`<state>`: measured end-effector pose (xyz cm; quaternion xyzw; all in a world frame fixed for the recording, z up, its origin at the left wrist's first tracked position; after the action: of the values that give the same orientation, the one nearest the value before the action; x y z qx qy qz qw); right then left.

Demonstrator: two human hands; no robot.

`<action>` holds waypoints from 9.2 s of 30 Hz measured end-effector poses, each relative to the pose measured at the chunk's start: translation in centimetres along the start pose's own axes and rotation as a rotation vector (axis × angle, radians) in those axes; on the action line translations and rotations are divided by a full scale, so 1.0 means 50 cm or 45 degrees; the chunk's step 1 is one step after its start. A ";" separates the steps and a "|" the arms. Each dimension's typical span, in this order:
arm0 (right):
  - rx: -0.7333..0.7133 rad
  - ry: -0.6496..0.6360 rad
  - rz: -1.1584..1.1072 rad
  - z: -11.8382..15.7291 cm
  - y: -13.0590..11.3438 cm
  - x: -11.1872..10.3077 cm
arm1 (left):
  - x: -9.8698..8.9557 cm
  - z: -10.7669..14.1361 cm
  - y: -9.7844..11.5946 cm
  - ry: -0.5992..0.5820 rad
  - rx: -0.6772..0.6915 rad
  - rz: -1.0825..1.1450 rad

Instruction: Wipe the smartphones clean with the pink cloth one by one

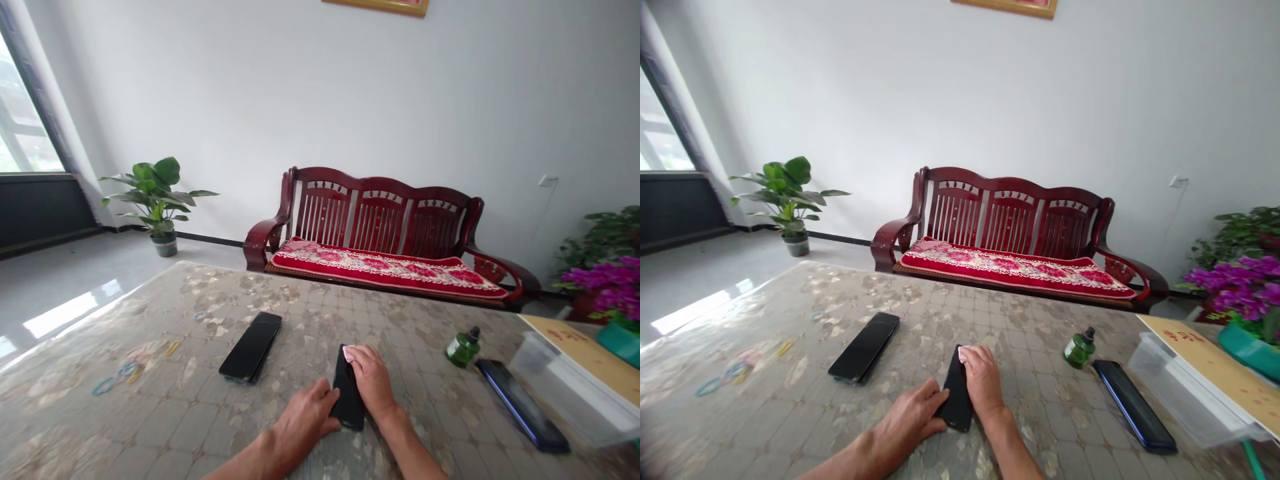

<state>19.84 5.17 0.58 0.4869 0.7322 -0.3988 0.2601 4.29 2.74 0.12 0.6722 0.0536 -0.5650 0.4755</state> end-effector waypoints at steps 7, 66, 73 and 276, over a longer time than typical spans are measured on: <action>-0.063 -0.174 0.173 -0.017 -0.016 -0.007 | 0.020 -0.006 0.001 0.119 0.134 -0.032; -0.248 -0.206 0.356 0.015 -0.016 -0.046 | -0.001 -0.002 0.016 0.121 0.254 -0.018; -0.200 -0.174 0.288 -0.003 -0.004 -0.029 | -0.003 -0.001 0.018 0.125 0.277 -0.010; -0.066 -0.281 0.412 0.010 -0.024 -0.025 | 0.008 -0.003 0.009 0.127 0.279 -0.011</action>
<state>19.23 3.87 1.67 0.5448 0.6213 -0.3839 0.4120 4.83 2.40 0.04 0.7470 0.0180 -0.5354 0.3937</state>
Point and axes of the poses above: each hand's wrist, its own z-axis away from the middle knuckle, its own x-axis out of the palm, y = z × x, the point moved 6 cm from there along -z, towards the middle knuckle, and after that the axes turned 12 degrees about z, right-handed, at the moved point
